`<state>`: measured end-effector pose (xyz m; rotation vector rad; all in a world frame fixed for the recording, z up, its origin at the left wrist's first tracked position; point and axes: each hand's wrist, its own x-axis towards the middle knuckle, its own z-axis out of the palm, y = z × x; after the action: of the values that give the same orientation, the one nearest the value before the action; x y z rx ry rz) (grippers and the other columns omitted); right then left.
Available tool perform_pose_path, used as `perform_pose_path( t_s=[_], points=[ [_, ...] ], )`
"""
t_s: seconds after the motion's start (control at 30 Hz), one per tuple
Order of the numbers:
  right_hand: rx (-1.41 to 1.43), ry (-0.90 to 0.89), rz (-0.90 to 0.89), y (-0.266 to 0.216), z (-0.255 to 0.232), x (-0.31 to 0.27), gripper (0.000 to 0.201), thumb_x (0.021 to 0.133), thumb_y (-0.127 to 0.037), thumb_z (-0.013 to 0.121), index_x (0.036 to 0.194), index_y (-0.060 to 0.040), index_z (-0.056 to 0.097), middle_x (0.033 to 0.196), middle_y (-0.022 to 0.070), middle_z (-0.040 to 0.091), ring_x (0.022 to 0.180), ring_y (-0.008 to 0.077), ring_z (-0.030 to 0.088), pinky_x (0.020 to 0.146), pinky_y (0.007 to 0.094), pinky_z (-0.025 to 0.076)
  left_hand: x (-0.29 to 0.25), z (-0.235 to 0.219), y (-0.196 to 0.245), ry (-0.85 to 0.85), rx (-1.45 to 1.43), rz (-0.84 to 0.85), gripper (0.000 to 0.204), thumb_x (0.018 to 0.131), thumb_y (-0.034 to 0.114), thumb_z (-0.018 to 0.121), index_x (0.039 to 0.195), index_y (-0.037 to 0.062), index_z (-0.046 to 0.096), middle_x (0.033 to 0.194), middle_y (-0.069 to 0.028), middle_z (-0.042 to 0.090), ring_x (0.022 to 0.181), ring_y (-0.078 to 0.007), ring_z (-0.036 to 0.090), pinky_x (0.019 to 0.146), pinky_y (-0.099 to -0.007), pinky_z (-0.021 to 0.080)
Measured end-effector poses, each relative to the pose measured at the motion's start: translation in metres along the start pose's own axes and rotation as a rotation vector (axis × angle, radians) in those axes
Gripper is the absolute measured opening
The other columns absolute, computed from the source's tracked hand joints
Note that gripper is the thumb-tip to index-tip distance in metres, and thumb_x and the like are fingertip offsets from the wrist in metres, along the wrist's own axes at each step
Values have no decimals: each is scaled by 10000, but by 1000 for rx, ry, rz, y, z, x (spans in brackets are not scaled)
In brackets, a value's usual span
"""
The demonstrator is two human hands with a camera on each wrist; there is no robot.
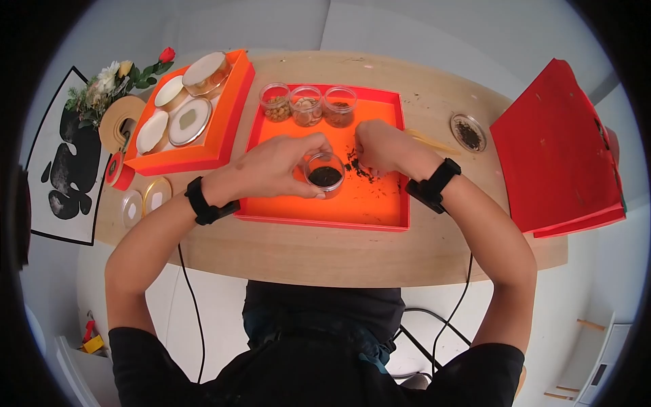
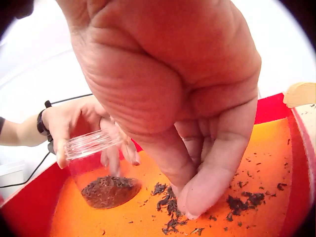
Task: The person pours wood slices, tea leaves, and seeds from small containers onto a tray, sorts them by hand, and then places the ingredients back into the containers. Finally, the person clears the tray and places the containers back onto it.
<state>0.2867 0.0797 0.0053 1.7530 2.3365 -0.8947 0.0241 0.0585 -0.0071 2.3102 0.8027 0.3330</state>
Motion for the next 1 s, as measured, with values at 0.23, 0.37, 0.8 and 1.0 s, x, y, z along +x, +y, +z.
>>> perform_pose_path(
  t_s=[0.23, 0.37, 0.8, 1.0],
  points=[
    [167, 115, -6, 2, 5, -5, 134, 922, -9, 777, 866, 79, 694, 754, 143, 753, 674, 207, 778, 603, 337, 613, 0, 2, -3, 12, -15, -12, 645, 882, 357, 927, 1340, 18, 623, 1266, -235, 776, 1114, -386, 775, 937, -480, 590],
    [63, 154, -59, -9, 13, -3, 188, 902, -8, 813, 835, 82, 663, 766, 145, 754, 678, 194, 779, 601, 324, 611, 0, 2, -2, 9, -11, -13, 640, 883, 351, 929, 1332, 17, 619, 1254, -228, 772, 1105, -389, 776, 919, -483, 591],
    [159, 24, 50, -16, 1, 2, 120, 897, -7, 773, 863, 98, 726, 776, 154, 766, 716, 195, 812, 621, 309, 652, -1, 2, -3, 1, -17, -36, 651, 882, 362, 927, 1348, 23, 624, 1235, -229, 770, 1086, -366, 779, 905, -485, 587],
    [256, 69, 18, -3, -10, -4, 111, 881, -14, 760, 834, 78, 721, 761, 106, 752, 719, 171, 807, 636, 294, 652, -3, 2, -4, 22, -24, 0, 677, 889, 381, 922, 1365, 3, 621, 1280, -243, 770, 1152, -401, 764, 976, -486, 589]
  ],
)
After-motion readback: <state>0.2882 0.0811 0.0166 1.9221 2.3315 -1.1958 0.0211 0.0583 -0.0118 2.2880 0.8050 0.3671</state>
